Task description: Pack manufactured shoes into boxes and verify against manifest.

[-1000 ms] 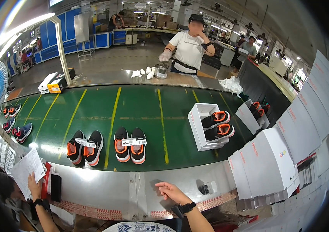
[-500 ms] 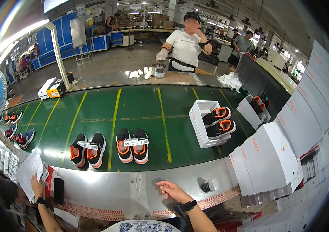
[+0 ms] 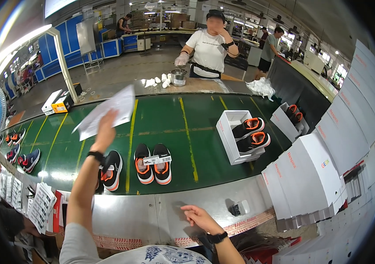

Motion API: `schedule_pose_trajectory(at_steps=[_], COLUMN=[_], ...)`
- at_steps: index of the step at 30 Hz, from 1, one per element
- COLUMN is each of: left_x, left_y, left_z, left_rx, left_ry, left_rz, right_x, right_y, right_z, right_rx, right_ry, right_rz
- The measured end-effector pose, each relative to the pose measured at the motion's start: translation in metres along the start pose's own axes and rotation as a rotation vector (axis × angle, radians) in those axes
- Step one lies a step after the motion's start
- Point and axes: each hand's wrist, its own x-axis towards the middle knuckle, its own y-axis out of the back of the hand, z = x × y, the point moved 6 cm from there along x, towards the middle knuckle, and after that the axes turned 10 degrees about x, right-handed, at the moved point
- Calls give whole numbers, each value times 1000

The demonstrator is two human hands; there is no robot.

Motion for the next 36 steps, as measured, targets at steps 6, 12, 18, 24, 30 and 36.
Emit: schedule_pose_trajectory(at_steps=[6,12,18,24,30,36], left_x=[54,50,45,-19,-140,-129], left_y=[-189,-286,-259,-51,-32,-76], left_z=[91,120,113,158,188,204], left_rx=[107,112,-224,-496,71,-167], left_ry=[-127,-122,-216,-107,-242,-41], left_rz=[-399,-713,-862,-584,-350,-478], right_x=[-116,-213,-218,-198,-221,-299], right_y=[17,4,-6,12,3,-26], right_z=[-15,-13,-47,-58,-82,-134], right_rx=[-12,100,27,-98,-197,-862], right_ry=[89,135,127,223,343,562], right_rz=[382,749,819,732,708,936])
